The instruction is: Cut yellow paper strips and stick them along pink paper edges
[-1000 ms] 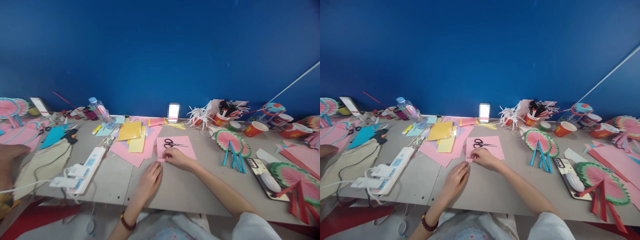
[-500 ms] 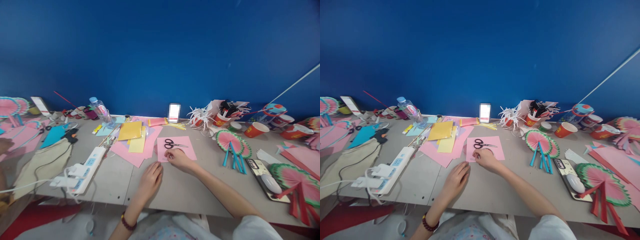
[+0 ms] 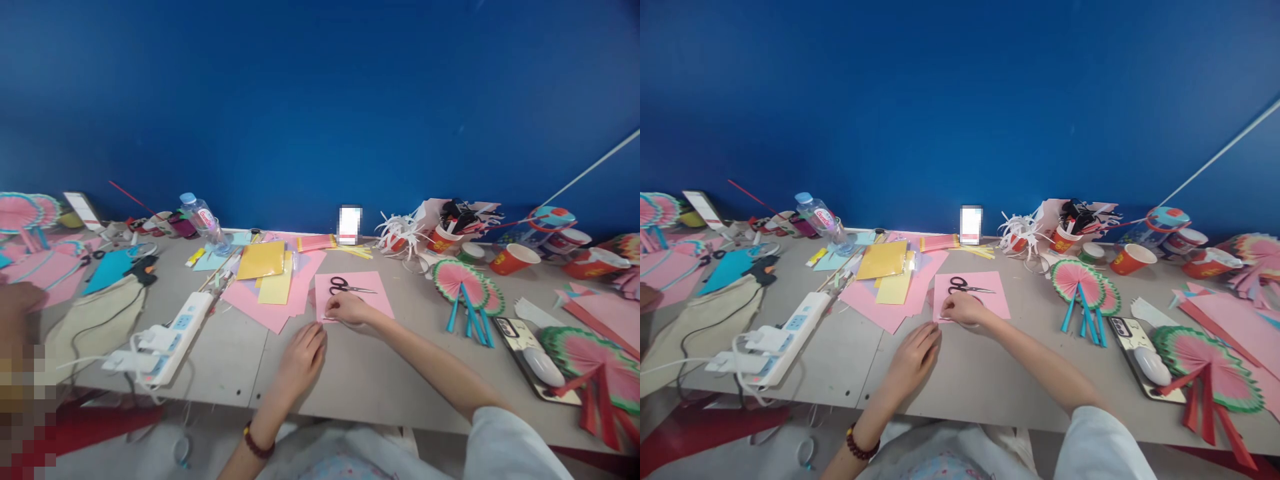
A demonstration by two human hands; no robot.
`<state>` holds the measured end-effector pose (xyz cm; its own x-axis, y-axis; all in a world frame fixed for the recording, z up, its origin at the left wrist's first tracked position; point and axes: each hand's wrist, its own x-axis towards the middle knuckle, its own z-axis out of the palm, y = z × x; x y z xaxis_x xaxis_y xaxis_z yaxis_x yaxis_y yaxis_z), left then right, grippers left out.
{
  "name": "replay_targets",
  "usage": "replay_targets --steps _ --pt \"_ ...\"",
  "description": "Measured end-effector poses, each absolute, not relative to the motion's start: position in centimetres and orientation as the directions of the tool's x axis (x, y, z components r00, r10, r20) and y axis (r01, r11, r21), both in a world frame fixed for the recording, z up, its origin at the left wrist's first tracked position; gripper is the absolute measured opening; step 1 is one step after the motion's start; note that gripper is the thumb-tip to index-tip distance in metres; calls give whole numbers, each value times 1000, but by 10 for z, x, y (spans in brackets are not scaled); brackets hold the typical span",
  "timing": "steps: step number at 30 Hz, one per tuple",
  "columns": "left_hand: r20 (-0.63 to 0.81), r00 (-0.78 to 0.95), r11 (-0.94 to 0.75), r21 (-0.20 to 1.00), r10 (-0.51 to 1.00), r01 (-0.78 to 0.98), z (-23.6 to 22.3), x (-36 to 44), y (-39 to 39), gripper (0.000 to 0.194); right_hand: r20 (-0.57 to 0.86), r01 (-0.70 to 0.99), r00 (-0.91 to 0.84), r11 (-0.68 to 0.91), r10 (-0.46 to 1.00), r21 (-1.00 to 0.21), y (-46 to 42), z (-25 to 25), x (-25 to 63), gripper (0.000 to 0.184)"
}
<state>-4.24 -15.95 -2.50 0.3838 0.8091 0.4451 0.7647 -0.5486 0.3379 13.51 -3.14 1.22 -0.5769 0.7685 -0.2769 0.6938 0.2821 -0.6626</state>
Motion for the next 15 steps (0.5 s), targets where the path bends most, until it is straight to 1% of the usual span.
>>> replay_targets --steps 6,11,15 --pt "451 390 -553 321 803 769 -28 -43 -159 33 -345 704 -611 290 713 -648 -21 13 124 19" --pt "459 369 -537 319 809 781 -26 -43 -161 30 -385 724 -599 269 702 -635 -19 17 116 17" --pt "461 344 -515 321 818 795 -25 -44 -162 28 -433 747 -576 233 693 -622 -19 29 113 16"
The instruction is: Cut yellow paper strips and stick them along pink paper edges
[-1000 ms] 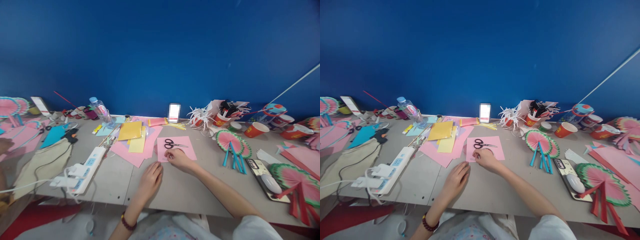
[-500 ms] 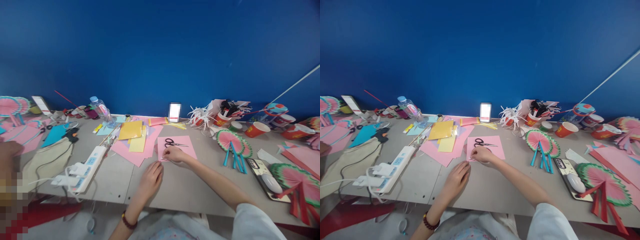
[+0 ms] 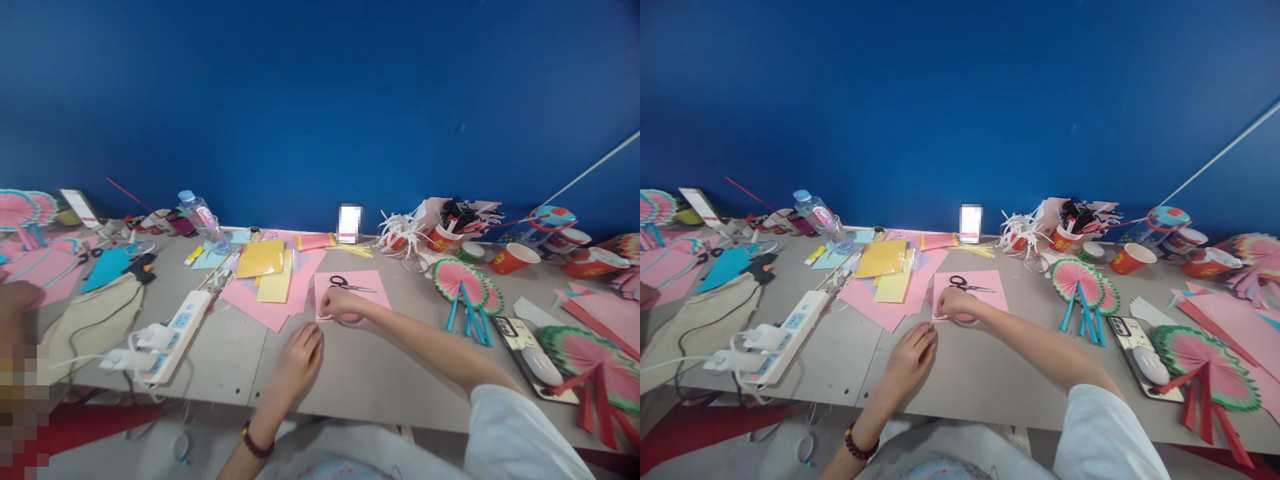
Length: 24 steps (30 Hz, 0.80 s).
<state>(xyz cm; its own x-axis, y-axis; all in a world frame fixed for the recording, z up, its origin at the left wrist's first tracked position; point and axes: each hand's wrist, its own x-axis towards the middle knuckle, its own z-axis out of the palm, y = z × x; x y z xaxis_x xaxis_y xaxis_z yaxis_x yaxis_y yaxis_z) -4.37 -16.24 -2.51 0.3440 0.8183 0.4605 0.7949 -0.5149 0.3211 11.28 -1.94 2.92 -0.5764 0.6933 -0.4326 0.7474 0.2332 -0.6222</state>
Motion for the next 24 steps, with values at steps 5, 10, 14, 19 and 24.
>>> replay_targets --steps 5,10,14,19,24 --pt "457 333 -503 324 825 801 -26 -44 -163 28 -497 804 -534 230 684 -548 -24 47 109 15" --pt "459 330 -499 317 825 806 -29 -43 -163 29 -537 852 -472 205 699 -483 -27 53 104 15" --pt "454 344 -505 299 822 810 -31 -44 -162 29 -562 879 -433 192 705 -437 -27 52 101 17" --pt "464 341 -511 310 818 802 -31 -43 -162 30 -577 894 -417 202 702 -400 -27 58 98 16" --pt "463 337 -512 327 820 795 -30 -43 -162 31 -599 916 -384 208 703 -344 -29 67 93 14"
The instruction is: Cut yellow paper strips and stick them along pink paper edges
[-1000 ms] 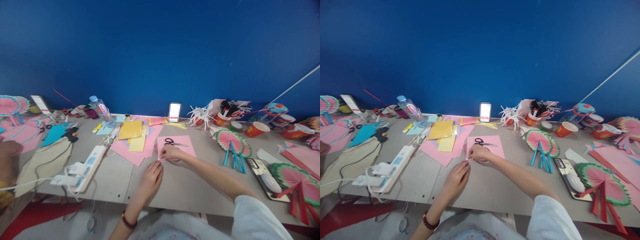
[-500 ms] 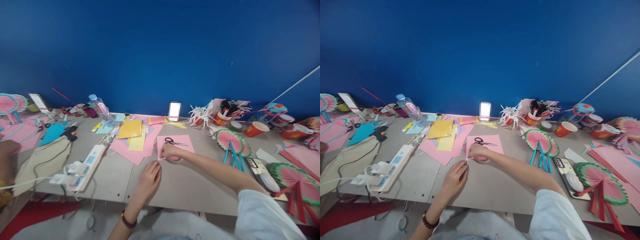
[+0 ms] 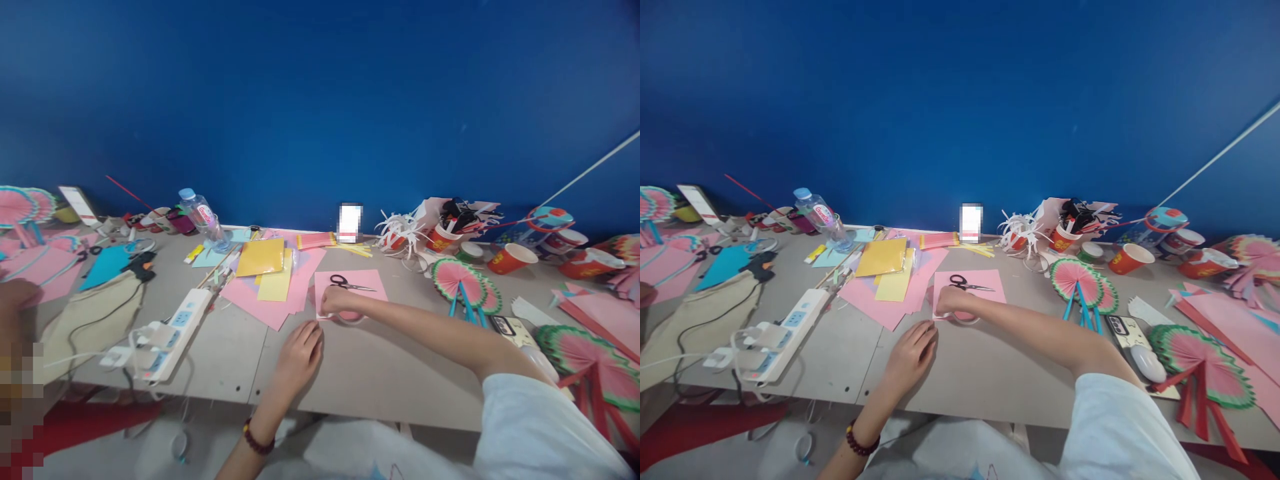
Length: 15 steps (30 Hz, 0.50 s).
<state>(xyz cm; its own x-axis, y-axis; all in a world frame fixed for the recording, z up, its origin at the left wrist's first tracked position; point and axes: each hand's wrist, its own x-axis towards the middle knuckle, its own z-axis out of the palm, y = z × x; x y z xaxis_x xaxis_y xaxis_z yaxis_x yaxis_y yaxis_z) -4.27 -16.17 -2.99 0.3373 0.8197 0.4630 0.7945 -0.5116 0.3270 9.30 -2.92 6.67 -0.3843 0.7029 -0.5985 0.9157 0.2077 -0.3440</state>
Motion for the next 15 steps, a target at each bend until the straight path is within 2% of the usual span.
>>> replay_targets --steps 7,15 --pt "461 335 -508 326 821 797 -27 -42 -161 32 -611 928 -365 223 702 -299 -32 74 90 16" --pt "460 333 -505 322 823 801 -29 -42 -162 31 -632 921 -387 249 671 -300 -27 72 88 9"
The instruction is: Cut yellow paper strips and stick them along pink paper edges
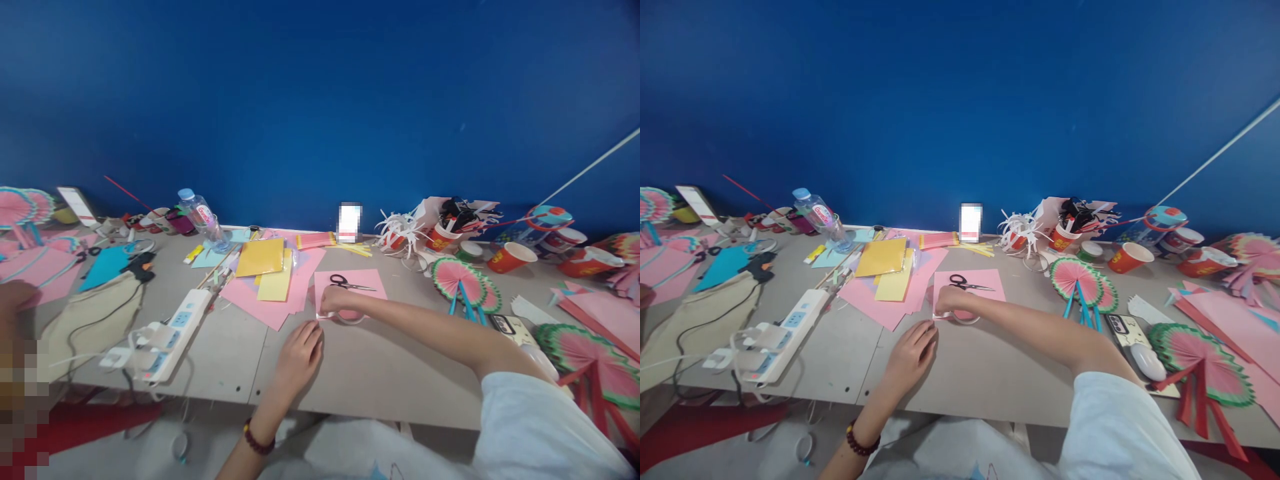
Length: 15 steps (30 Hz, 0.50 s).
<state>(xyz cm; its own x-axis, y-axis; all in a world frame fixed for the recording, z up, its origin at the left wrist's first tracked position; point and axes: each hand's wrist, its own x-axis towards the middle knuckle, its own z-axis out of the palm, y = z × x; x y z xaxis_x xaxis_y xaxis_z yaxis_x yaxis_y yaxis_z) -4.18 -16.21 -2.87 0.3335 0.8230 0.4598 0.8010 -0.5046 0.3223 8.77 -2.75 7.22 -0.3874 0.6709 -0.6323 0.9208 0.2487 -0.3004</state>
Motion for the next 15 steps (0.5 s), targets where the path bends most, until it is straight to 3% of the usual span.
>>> replay_targets --steps 15 --pt "464 324 -495 316 825 809 -30 -41 -162 31 -634 893 -449 307 629 -328 -27 82 87 7"
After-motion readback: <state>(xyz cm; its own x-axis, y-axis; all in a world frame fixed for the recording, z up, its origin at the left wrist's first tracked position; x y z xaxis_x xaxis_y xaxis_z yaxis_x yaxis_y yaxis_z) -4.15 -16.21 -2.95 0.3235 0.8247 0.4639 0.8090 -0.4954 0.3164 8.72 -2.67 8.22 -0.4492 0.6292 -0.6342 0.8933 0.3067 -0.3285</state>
